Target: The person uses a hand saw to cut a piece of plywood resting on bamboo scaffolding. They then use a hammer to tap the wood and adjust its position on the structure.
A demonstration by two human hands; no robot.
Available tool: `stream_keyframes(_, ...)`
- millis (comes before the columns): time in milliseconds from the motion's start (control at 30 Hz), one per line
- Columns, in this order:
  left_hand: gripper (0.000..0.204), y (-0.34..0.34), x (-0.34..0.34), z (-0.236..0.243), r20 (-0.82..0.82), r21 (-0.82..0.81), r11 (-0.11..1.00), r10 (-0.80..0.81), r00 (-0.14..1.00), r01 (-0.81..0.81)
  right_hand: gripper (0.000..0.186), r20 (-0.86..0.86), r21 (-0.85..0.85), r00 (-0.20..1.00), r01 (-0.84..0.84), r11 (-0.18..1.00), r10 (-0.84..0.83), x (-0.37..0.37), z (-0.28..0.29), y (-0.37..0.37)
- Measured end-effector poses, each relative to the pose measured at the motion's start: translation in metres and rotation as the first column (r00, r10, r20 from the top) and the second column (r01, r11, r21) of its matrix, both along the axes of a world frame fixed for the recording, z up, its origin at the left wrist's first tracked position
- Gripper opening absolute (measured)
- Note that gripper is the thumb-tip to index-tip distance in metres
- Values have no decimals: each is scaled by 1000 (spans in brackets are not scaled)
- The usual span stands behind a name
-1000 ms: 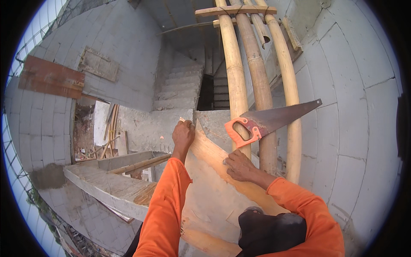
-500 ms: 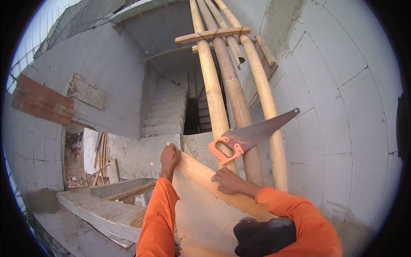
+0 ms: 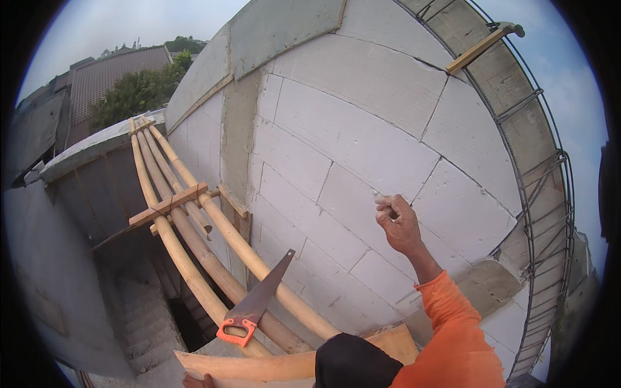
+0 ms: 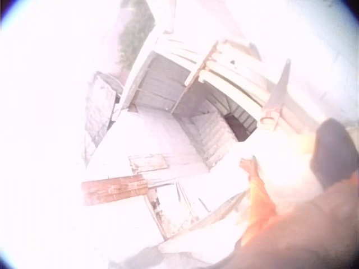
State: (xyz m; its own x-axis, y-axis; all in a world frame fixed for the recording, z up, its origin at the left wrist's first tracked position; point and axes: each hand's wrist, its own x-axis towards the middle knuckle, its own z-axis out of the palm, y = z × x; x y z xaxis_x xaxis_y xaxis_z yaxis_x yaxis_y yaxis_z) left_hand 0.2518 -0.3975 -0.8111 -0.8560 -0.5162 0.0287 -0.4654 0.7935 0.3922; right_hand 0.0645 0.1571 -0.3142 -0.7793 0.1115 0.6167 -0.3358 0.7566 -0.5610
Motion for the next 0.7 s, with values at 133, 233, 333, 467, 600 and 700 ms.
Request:
stream_keyframes(133, 72, 13, 20, 27, -73, 76, 995, -66, 995, 71, 35, -520, 26, 741, 511, 859, -426, -4, 188, 66)
stream_keyframes(233, 55, 3, 37, 52, -191, 198, 978, -32, 981, 71, 57, -655, -1, 468, 784, 620, -593, -37, 301, 76)
stream_keyframes(333, 36, -16, 64, 82, -231, 159, 985, -30, 972, 69, 69, -538, -80, 390, 859, 505, -747, -56, 338, 85)
stream_keyframes(467, 25, -22, 79, 110, -382, 249, 968, 62, 922, 38, 72, -466, -35, 370, 900, 435, -804, -69, 352, 84)
stream_keyframes(600, 25, -17, 81, 126, -418, 243, 970, 89, 904, 16, 60, -555, -96, 295, 906, 412, -778, -73, 367, 97)
stream_keyframes(700, 25, 1, 68, 146, -375, 260, 965, 132, 918, -33, 53, -600, -192, 296, 849, 493, -743, -73, 380, 113)
